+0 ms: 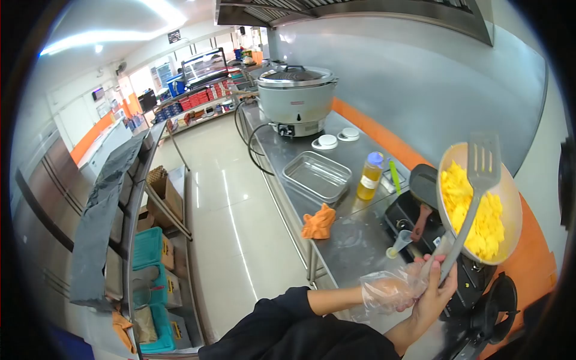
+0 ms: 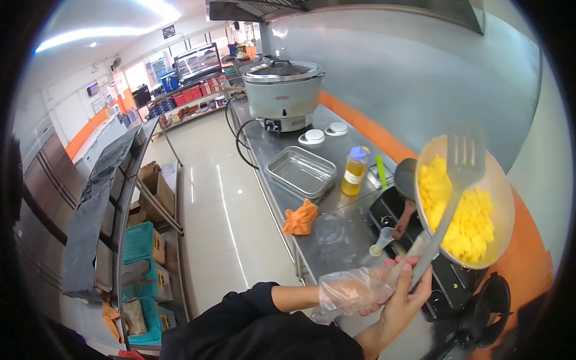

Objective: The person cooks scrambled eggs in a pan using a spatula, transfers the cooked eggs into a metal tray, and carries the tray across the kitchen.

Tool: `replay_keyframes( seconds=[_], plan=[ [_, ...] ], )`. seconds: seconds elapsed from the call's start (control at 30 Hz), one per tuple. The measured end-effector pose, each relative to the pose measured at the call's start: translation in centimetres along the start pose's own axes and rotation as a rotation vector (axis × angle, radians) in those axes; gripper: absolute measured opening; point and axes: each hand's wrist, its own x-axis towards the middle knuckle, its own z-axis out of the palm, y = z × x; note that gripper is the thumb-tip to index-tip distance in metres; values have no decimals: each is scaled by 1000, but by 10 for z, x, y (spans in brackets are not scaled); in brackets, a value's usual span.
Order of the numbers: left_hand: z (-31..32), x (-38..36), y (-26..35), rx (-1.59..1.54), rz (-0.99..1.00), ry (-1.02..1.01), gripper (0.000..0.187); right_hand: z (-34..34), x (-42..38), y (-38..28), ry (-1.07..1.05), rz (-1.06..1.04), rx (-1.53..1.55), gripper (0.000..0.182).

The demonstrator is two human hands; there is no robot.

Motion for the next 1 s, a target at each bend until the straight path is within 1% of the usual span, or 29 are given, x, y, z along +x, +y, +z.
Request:
replay_keyframes(
  seconds=[0.03, 0.07, 0.1, 0.17, 0.2, 0.27, 0.3, 0.33, 0.4, 0.43, 0.47, 0.5, 0.53, 0.57, 0.63, 0.67, 0.73, 0.8, 0.83, 0.87, 0.9, 0.97, 1.0],
  plan=[
    [-6, -21, 9, 47, 30, 56, 66, 18, -7, 1, -73, 12, 12, 19],
    [-11, -45, 22, 47, 51, 82, 70, 38, -13, 7, -120, -27, 8, 17],
    [-21, -66, 29, 47, 54, 87, 70, 57, -20, 11, -126, -26, 9, 17],
    [-40, -105, 36, 30, 131, 147, 68, 96, -36, 20, -224, 31, 84, 15],
    [-50, -124, 35, 31, 124, 144, 68, 114, -42, 26, -261, 68, 119, 14],
    [-72, -153, 29, -113, 239, 234, 60, 146, -51, 44, -316, 147, 175, 14],
    [-91, -160, 11, -17, 246, 383, 52, 160, -55, 55, -333, 190, 198, 14],
    [-106, -166, -3, 81, 253, 526, 46, 174, -56, 62, -394, 215, 226, 13],
    [-125, -184, 14, -377, 52, 601, 41, 199, -58, 84, -504, 266, 301, 11],
    [-136, -188, 15, -370, 38, 588, 41, 213, -55, 97, -555, 294, 355, 9],
    [-147, -191, 12, -326, 88, 663, 42, 225, -54, 108, -544, 288, 359, 9],
    [-158, -193, 12, -284, 143, 743, 44, 237, -53, 120, -588, 351, 433, 8],
    [-168, -194, 15, -279, 139, 747, 44, 249, -50, 130, -635, 417, 510, 8],
    [-176, -194, 17, -295, 147, 794, 42, 259, -46, 139, -634, 423, 515, 8],
    [-197, -188, 18, -314, 151, 846, 41, 275, -34, 157, -709, 588, 586, 10],
    [-212, -182, 15, -81, 162, 942, 42, 282, -26, 171, -745, 595, 606, 12],
    [-235, -172, 20, -279, 130, 1032, 39, 293, -7, 191, -767, 646, 641, 13],
    [-258, -162, 27, -294, 91, 1105, 38, 306, 7, 212, -796, 744, 700, 14],
    [-268, -156, 29, -319, 67, 1156, 37, 309, 14, 221, -794, 756, 713, 14],
    [-275, -149, 29, -313, 62, 1166, 37, 312, 21, 229, -811, 780, 706, 15],
    [-281, -142, 26, -93, 14, 1226, 37, 315, 28, 238, -830, 804, 694, 15],
    [-300, -136, 12, 120, -43, 1290, 37, 317, 40, 256, -843, 849, 703, 16],
    [-312, -133, 6, -22, -6, 1253, 40, 317, 44, 263, -849, 889, 705, 16]
  ],
)
